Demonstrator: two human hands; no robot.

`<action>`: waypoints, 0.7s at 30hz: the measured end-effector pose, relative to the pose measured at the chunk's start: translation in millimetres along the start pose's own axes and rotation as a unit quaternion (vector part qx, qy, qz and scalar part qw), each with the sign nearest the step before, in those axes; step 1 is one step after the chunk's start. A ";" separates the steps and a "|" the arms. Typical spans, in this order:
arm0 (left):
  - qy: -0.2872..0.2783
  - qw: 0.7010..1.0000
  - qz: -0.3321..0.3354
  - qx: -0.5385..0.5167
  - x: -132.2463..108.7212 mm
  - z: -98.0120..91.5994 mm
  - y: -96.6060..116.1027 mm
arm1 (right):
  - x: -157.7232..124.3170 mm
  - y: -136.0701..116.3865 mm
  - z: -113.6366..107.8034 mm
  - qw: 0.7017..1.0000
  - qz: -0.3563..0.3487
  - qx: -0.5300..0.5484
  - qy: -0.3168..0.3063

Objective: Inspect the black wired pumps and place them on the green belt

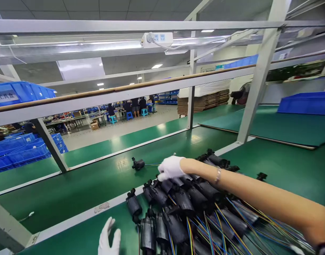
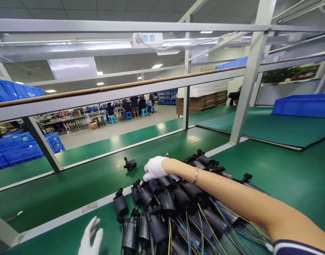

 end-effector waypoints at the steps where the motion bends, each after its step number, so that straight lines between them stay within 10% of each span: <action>1: -0.016 0.999 -0.025 -0.028 -0.4 -3.2 11.5 | -15.2 -2.3 10.2 1.000 -0.012 -0.008 -0.003; 6: -0.095 0.984 -0.040 -0.147 -11.9 -12.6 77.9 | -67.0 -15.7 38.4 0.997 -0.027 -0.045 0.064; 13: -0.252 0.928 0.027 -0.272 -56.0 14.7 172.1 | -126.9 -27.3 -21.6 0.973 -0.053 -0.091 0.204; 17: -0.465 0.753 -0.074 -0.459 -84.6 47.8 199.7 | -149.4 -67.3 -50.9 0.952 -0.132 -0.078 0.265; 21: -0.510 0.643 -0.148 -0.552 -101.2 51.8 198.4 | -160.6 -96.4 -60.8 0.919 -0.188 0.076 0.338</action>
Point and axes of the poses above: each hand's wrist, its own x-axis towards the middle knuckle, its own z-axis out of the palm, y = z × x, the point moved 2 cm from there along x, towards the middle knuckle, and after that the axes turned 4 degrees about -x, right-handed, at the moved point
